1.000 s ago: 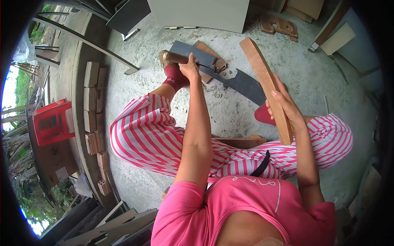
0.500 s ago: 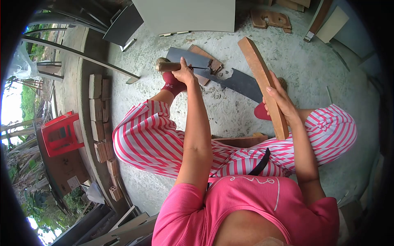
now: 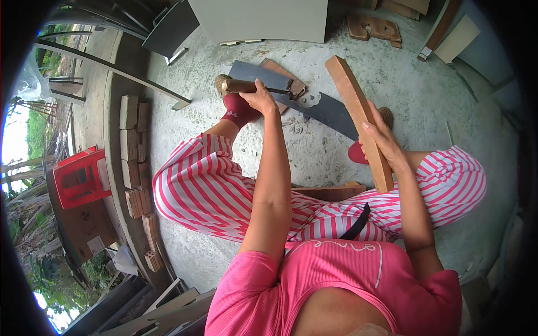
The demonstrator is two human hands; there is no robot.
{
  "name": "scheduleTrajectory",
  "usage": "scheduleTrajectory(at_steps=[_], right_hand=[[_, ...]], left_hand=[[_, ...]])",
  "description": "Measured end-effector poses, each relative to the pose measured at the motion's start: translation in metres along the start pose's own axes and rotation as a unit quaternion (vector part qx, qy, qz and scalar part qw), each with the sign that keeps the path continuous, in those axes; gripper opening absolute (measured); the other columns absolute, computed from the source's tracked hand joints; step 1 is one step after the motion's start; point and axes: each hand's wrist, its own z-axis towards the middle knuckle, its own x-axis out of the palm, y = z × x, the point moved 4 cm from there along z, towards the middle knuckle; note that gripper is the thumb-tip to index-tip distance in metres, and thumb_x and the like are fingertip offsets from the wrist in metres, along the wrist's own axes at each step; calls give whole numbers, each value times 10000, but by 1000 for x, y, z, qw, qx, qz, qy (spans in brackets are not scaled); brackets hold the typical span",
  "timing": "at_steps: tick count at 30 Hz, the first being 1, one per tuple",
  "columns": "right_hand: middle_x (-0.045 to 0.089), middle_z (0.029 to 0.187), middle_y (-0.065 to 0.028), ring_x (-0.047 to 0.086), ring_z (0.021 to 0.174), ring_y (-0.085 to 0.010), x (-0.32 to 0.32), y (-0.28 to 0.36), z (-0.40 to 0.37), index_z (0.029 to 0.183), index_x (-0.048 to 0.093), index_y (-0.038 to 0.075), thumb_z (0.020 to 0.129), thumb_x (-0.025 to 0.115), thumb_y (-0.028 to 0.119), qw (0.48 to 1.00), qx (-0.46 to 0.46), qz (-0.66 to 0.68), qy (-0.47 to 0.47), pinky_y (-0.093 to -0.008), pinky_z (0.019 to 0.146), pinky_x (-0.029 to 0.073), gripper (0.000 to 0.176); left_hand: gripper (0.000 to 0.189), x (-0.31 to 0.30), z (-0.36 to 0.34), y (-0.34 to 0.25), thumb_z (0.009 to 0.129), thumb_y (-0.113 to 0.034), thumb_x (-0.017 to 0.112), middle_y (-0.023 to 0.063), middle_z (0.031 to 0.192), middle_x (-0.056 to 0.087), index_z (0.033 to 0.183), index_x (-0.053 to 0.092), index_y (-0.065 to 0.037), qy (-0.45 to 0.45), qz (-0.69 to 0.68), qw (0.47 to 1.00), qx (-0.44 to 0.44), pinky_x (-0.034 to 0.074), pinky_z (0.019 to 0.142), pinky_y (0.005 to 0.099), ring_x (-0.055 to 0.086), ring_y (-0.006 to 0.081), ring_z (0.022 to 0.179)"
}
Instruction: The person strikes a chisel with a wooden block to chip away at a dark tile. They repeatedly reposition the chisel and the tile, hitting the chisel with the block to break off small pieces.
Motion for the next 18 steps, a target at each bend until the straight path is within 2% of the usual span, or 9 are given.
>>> scheduleTrajectory(at_steps=[5,7,8,9,11,13,14,16,18], right_hand=[[256,1461,-227,216,1374,-320,1,2,-1,1462,164,80,820,532,506,999,-26,-27,-1,-373,1100,183,854],[283,1445,-235,247,1359,-335,4,18,2,1463,167,92,807,540,510,996,-48,-80,-9,-378,1093,207,863],[310,1430,-243,278,1344,-351,7,31,4,1463,170,104,794,548,514,989,-69,-131,-17,-384,1085,232,871],[310,1430,-243,278,1344,-351,11,45,8,1463,170,104,794,548,514,989,-70,-132,-14,-384,1085,232,871],[374,1387,-250,363,1296,-363,19,93,14,1463,179,127,762,568,514,959,-208,-187,-35,-387,1052,297,890],[275,1466,-176,287,1346,-318,35,150,8,1460,210,134,751,561,447,946,-275,-168,-27,-389,1090,239,851],[275,1466,-176,287,1346,-318,44,168,9,1460,210,134,751,561,447,946,-276,-170,-24,-389,1090,239,851],[401,1388,-192,437,1248,-314,62,204,1,1454,224,133,741,592,385,878,-430,-196,-76,-377,1033,338,841],[465,1322,-197,506,1165,-309,82,221,4,1453,223,149,736,602,353,876,-415,-244,-26,-374,991,385,836]], left_hand=[[531,0,-1,8,810,-143,665,184,926,606,1198,365,60,6,14,1000,15,512,712,356,627,261,771],[508,3,3,12,810,-71,641,139,946,569,1211,335,-4,9,33,996,76,473,506,262,588,180,643],[508,4,4,18,810,-71,641,139,946,569,1211,335,-4,7,32,997,77,473,506,262,588,180,643],[492,5,-3,15,813,-90,644,142,950,571,1197,351,3,10,48,993,105,485,557,284,593,197,682],[477,6,-17,5,817,-110,648,146,954,573,1183,366,10,10,65,989,133,498,608,306,599,215,722],[541,7,-34,-11,805,-186,678,186,951,597,1207,375,10,10,99,984,147,465,778,404,598,330,843],[532,7,-44,-25,808,-194,678,175,926,592,1196,375,10,26,66,989,131,467,768,393,593,302,815],[531,6,-52,-36,810,-192,678,164,905,591,1196,373,9,16,69,987,144,468,758,389,589,289,794],[548,4,-54,-38,839,-215,648,152,1001,585,1249,357,4,43,53,987,148,462,799,371,585,247,868]])
